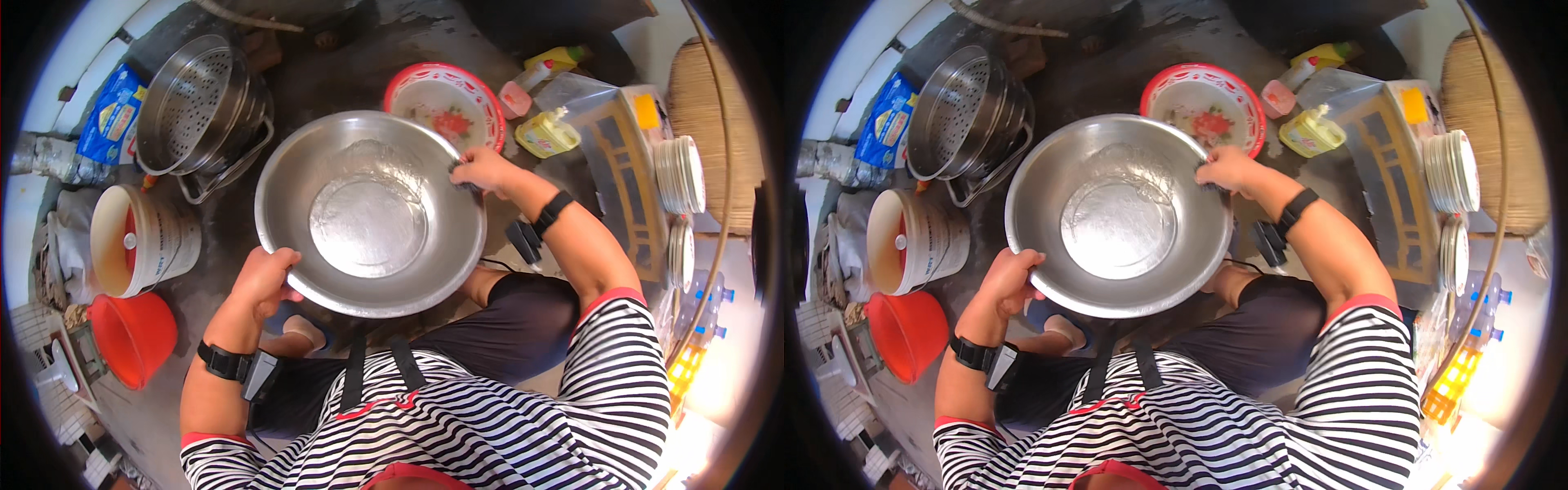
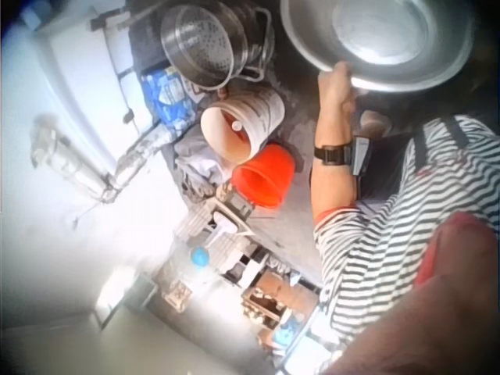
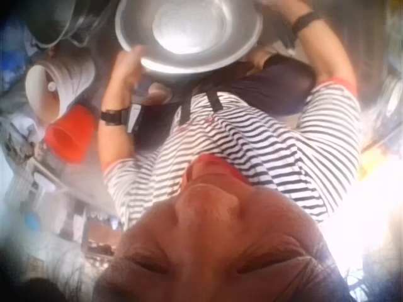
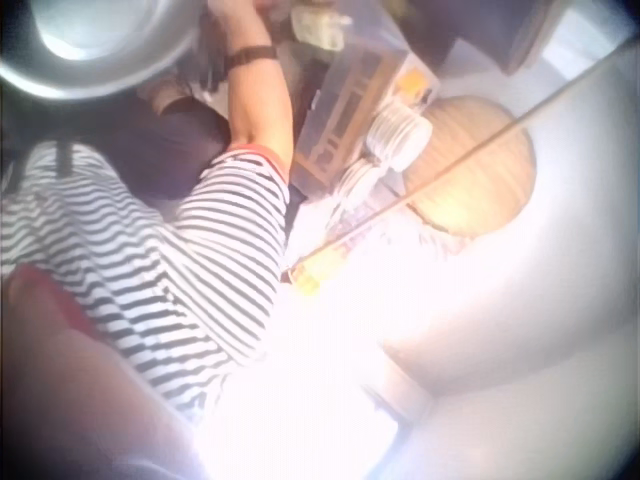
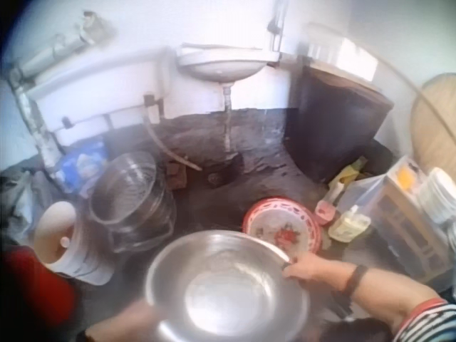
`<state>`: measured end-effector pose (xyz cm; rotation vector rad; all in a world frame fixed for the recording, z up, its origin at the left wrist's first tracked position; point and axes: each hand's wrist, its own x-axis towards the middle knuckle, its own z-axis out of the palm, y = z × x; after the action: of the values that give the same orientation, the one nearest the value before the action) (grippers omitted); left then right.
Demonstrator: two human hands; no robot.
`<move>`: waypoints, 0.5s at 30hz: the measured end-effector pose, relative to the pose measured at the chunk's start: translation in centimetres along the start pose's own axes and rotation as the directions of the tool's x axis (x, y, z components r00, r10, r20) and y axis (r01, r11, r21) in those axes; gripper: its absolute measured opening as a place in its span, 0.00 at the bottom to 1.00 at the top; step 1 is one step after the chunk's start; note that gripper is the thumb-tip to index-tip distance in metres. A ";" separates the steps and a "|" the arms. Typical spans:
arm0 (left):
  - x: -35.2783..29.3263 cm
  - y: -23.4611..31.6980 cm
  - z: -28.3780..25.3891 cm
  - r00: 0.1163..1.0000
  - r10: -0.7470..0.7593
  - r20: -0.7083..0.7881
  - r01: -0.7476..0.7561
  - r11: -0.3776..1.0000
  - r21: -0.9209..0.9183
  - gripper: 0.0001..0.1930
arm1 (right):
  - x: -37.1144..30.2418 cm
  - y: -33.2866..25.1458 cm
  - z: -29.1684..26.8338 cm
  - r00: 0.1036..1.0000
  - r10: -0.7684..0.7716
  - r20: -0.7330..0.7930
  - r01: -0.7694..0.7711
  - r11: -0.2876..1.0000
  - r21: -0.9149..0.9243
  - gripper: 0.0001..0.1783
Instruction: The person washes several plates by hand in a large metal bowl and a red plastic basin using a steel wool scrubber, then sets the cleaned plates on a stack.
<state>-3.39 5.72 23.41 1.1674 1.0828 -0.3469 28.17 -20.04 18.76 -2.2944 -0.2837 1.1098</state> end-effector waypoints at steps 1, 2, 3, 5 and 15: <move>-0.7 0.2 -1.1 1.000 -0.002 -0.012 0.003 0.997 0.083 0.15 | -1.1 -0.2 1.3 0.997 -0.042 0.059 0.040 0.999 0.026 0.19; -0.9 0.5 -1.7 1.000 -0.009 -0.024 0.011 0.996 0.084 0.15 | -1.6 0.4 2.0 0.993 -0.024 0.119 0.025 1.000 -0.001 0.17; -1.1 1.0 -2.3 0.997 -0.072 0.011 0.070 0.988 0.137 0.15 | -2.3 0.6 2.2 0.983 0.050 0.175 -0.043 0.998 -0.041 0.17; -1.3 1.2 -3.5 0.984 -0.175 0.033 0.165 0.967 0.196 0.15 | -3.3 0.1 2.9 0.950 0.153 0.272 -0.135 0.987 -0.084 0.16; 8.8 11.9 -5.9 0.965 -0.182 0.187 0.193 0.980 -0.043 0.18 | 5.9 -14.4 -5.6 1.000 0.000 0.020 0.012 0.795 -0.607 0.25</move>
<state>6.46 18.24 23.00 0.9614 1.0375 -0.5540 37.02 -8.08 26.02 -2.8342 -0.7527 1.1539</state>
